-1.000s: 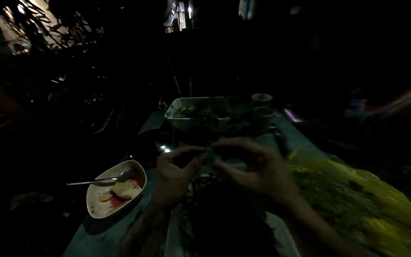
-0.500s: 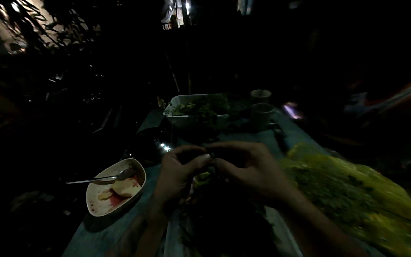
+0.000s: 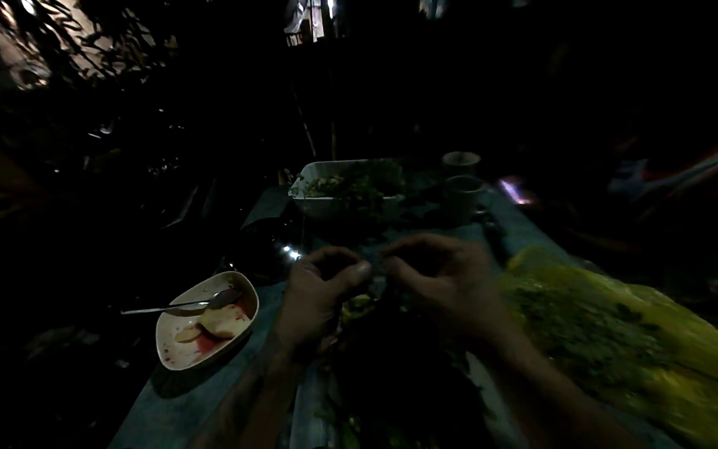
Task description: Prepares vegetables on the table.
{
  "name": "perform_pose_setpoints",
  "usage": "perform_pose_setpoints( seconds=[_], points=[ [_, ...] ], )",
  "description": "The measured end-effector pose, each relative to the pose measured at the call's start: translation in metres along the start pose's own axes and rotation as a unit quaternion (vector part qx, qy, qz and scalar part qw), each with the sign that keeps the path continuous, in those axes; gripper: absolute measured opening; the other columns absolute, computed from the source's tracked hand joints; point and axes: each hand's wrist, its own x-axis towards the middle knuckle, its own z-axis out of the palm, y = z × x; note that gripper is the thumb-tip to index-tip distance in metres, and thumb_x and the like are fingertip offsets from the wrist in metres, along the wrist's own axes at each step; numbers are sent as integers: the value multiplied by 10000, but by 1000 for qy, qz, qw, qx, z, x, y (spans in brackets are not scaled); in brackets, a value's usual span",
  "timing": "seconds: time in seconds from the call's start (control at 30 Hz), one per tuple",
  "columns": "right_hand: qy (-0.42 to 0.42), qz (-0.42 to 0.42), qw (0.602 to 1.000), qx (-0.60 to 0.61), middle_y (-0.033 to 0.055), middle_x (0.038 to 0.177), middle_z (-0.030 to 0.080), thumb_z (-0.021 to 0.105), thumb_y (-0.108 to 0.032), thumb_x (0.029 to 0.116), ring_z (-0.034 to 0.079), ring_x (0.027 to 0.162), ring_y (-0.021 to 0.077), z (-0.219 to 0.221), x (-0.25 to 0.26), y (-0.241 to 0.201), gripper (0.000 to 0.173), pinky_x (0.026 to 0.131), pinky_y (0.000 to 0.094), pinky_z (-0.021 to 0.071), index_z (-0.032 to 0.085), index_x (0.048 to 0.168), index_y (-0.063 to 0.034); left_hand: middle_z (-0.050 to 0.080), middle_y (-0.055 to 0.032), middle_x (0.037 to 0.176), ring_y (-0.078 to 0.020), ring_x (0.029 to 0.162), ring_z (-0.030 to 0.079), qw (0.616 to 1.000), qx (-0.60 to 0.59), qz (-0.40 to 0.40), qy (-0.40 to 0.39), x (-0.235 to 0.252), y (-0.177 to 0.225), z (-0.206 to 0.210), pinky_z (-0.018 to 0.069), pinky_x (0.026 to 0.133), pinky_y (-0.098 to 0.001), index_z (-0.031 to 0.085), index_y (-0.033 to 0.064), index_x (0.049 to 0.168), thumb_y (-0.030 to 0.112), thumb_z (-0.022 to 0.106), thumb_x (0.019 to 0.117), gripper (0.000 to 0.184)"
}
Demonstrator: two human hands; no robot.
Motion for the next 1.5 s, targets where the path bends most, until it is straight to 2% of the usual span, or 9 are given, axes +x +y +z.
perform_pose_setpoints(
  seconds=[0.47,0.6,0.67,0.83,0.93,1.03,1.13,1.23,1.5],
  points=[
    [84,48,991,95,32,798,711,715,-93,938,639,608,97,-26,11,2,109,529,231,558,759,1037,-90,712,-59,841,-113,689,666,988,124,65,-65,0,3,-10,591,632,-248,746,80,994,65,803,840,165],
    [67,95,980,164,74,840,721,713,-98,945,638,620,112,-25,11,-1,126,532,231,551,761,1059,-73,740,-33,843,-109,708,683,968,219,92,-82,3,2,-17,588,641,-257,786,117,956,266,747,929,157],
    [48,86,977,187,84,868,725,701,-96,950,653,667,120,-23,10,1,127,572,237,563,757,1060,-62,755,-5,912,-118,801,704,960,252,105,-67,3,-1,-17,600,717,-287,797,151,955,338,677,982,223],
    [33,83,987,132,28,851,729,743,-118,921,664,682,102,-8,2,-5,113,573,232,566,778,1028,-110,745,5,1050,-85,908,704,970,207,105,-75,-4,-2,0,599,801,-255,742,109,1153,289,710,948,274],
    [25,66,992,105,21,832,734,747,-100,921,670,658,101,1,-3,-8,108,572,230,578,777,1024,-109,743,18,885,-68,771,695,970,228,52,-62,-7,1,5,596,696,-240,773,127,1025,214,750,913,144],
    [9,43,996,75,-1,838,736,746,-121,922,673,667,87,3,-5,-8,112,575,215,576,781,1028,-124,732,-6,848,-67,723,675,975,216,17,-53,-6,2,4,570,642,-222,770,98,991,74,684,895,131],
    [-17,66,996,54,-4,889,735,767,-169,915,685,719,102,0,-3,-8,156,607,233,589,766,1069,-147,719,-22,823,-78,697,659,981,187,33,-38,-5,2,2,565,636,-220,765,82,978,79,702,925,82],
    [-53,82,994,40,-3,841,733,794,-188,894,674,683,112,-4,0,-5,117,580,241,577,781,1003,-150,713,-33,824,-92,681,647,982,181,41,-17,-2,0,0,552,618,-220,764,84,999,116,709,952,80],
    [-88,64,994,-2,-13,823,736,739,-157,940,673,668,94,-10,2,0,79,575,235,577,793,998,-156,683,-59,821,-102,646,597,988,149,-51,-4,-1,8,2,507,568,-226,743,61,1018,159,611,1025,164]
  ],
)
